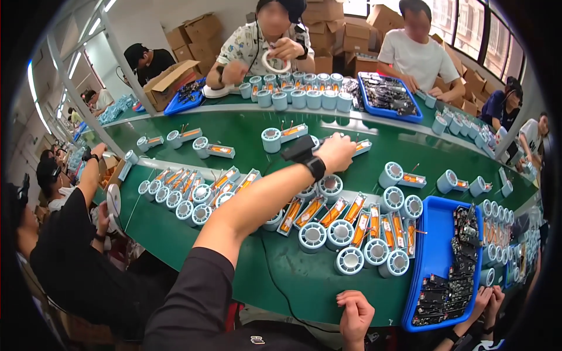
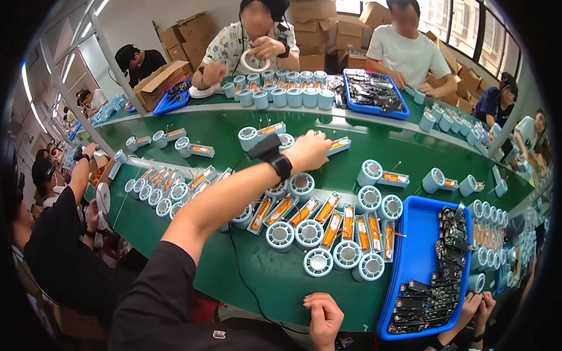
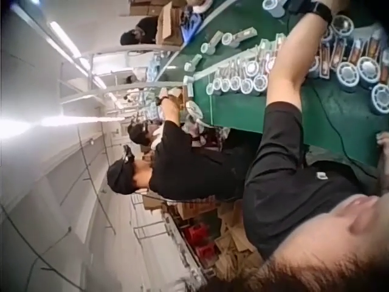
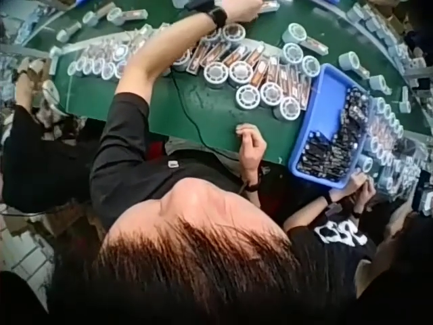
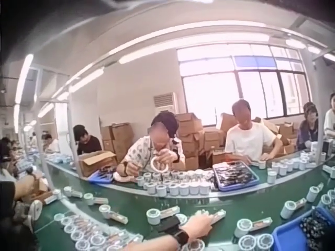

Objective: The person picks up a battery and a circuit board, connects the battery wires to the board, and presses the board into a fan housing. They then place the assembled fan onto the table and repeat the process.

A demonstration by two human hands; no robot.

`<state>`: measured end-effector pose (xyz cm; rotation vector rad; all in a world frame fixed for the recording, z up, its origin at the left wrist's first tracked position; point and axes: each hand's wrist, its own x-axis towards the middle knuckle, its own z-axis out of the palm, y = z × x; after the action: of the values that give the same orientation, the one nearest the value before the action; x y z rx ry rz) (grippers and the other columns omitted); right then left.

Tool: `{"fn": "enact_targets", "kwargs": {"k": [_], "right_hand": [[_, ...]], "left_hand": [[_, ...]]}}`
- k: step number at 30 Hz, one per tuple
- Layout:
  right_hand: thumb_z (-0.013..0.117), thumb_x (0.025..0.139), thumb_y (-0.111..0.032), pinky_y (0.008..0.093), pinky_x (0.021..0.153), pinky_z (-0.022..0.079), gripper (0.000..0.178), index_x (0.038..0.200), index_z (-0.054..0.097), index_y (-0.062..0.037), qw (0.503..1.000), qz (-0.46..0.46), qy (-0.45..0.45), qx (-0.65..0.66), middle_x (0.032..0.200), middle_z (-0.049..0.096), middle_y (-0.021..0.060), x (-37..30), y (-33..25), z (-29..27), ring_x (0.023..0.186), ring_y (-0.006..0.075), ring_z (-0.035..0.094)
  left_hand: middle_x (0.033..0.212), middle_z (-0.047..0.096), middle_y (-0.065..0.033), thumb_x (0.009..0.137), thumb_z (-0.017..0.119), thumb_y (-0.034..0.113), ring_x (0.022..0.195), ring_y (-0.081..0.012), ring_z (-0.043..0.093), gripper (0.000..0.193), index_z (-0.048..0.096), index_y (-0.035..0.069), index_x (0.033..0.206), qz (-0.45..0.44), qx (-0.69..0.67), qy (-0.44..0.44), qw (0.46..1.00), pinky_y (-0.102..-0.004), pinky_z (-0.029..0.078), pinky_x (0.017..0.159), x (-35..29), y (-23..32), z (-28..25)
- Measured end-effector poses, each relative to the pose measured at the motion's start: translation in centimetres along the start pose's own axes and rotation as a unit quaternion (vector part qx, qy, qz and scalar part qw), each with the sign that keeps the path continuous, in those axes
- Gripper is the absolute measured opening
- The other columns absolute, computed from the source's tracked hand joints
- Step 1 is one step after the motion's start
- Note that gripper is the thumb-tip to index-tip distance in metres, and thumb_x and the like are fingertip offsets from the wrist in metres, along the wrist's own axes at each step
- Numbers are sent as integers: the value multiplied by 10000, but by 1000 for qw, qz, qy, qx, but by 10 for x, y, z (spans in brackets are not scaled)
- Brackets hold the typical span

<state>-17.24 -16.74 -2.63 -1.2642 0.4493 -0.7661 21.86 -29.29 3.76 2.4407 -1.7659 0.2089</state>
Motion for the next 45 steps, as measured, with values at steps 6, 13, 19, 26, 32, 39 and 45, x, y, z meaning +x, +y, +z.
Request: {"fn": "enact_targets", "kwargs": {"k": [6, 13, 19, 26, 32, 39, 45], "right_hand": [[576, 958, -30, 349, 776, 508, 186, 833, 661, 78, 1000, 1, -5, 10, 899, 672, 186, -1, -1, 0, 865, 257, 639], [570, 959, -32, 354, 759, 506, 188, 820, 650, 65, 999, -12, 31, 28, 891, 668, 185, -7, 1, -12, 844, 258, 625], [595, 951, -66, 350, 731, 512, 170, 836, 670, 33, 990, -63, -94, 86, 897, 686, 175, -11, -50, -41, 793, 257, 629], [649, 919, -75, 291, 687, 504, 129, 994, 723, 0, 925, -65, -139, -347, 925, 714, 96, 47, -176, -67, 778, 160, 652], [691, 956, -342, 382, 859, 559, 394, 1114, 716, 18, 782, -68, 196, -587, 1035, 747, 172, 208, -175, -175, 953, 272, 719], [707, 847, -389, 477, 821, 564, 431, 987, 728, 17, 653, 12, 234, -720, 980, 743, 251, 277, -115, -241, 924, 406, 720], [652, 780, -167, 450, 695, 520, 282, 937, 725, 55, 751, -73, 117, -646, 855, 721, 256, 295, -108, -297, 779, 315, 690]], "left_hand": [[1053, 714, -177, 786, 806, 193, 962, -326, 692, 400, 681, -4, 1112, 101, -207, 174, 957, -407, 568, 813, -15, -7, -46], [1249, 617, -121, 814, 762, 95, 1084, -328, 564, 615, 563, 69, 1395, 202, -305, -95, 926, -409, 474, 964, -184, 80, -182], [1239, 604, -125, 830, 770, 119, 1123, -359, 540, 650, 536, 56, 1433, 334, -308, -360, 815, -446, 458, 1017, -266, 107, -144], [1240, 576, -124, 821, 761, 98, 1159, -367, 515, 655, 539, 49, 1435, 281, -441, -373, 766, -444, 457, 1032, -303, 124, -107], [1218, 575, -132, 793, 693, 6, 1164, -373, 515, 648, 565, 79, 1424, 302, -278, -149, 900, -436, 462, 1016, -285, 137, -95], [1218, 579, -119, 778, 699, 52, 1268, -356, 492, 412, 689, 135, 1182, 250, -25, -103, 962, -541, 321, 1173, -283, 116, -79], [1386, 554, -112, 809, 711, 197, 1460, -359, 370, 207, 723, 150, 1010, 230, -63, 38, 970, -630, 216, 1223, -309, 103, -53]]}}
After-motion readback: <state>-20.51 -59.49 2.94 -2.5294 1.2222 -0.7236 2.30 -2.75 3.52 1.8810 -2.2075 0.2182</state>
